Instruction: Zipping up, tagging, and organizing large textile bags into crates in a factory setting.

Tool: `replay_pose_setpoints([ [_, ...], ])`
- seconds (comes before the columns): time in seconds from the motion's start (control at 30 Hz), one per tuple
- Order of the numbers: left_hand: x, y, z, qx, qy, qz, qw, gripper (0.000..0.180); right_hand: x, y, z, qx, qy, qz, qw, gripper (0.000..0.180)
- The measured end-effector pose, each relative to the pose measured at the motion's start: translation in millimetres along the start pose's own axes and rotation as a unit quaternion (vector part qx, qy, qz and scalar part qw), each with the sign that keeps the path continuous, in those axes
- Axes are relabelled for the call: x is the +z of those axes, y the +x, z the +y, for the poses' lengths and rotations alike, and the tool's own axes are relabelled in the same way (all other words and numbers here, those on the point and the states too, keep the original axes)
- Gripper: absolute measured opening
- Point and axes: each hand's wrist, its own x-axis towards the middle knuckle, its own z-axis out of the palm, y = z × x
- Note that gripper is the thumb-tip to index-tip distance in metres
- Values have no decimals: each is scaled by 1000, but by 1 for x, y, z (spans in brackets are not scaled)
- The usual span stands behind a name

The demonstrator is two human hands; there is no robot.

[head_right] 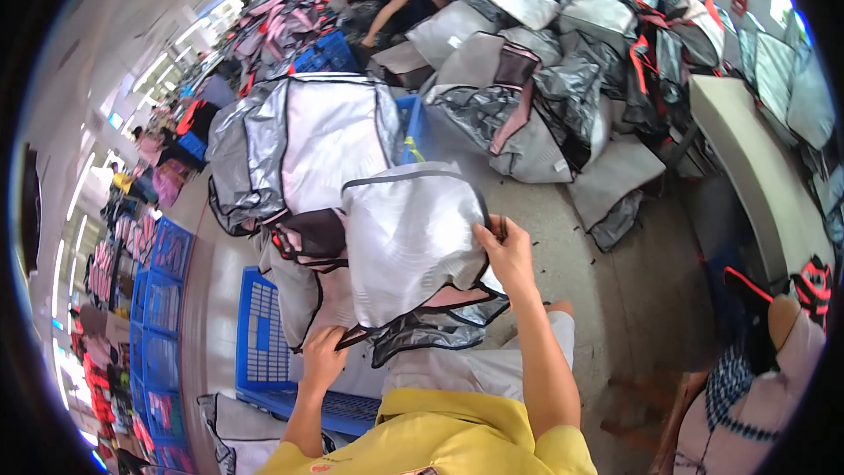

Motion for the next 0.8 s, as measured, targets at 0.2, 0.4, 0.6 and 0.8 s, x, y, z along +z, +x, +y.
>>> replay_pose_setpoints([
  [0.2,-31,26,-7,9,-20,-193,981,39,-5,-33,-18,49,72,-2,996,17],
  [0.4,-73,123,0,-92,39,-137,985,43,-4,-63,-22,49,29,-27,998,17],
  [0.6,-38,216,16,54,-235,-6,971,33,-2,-92,-16,-26,-64,-100,993,18],
  [0.8,-23,181,6,63,-254,-82,962,26,-23,-116,-1,-29,-73,-94,992,26],
])
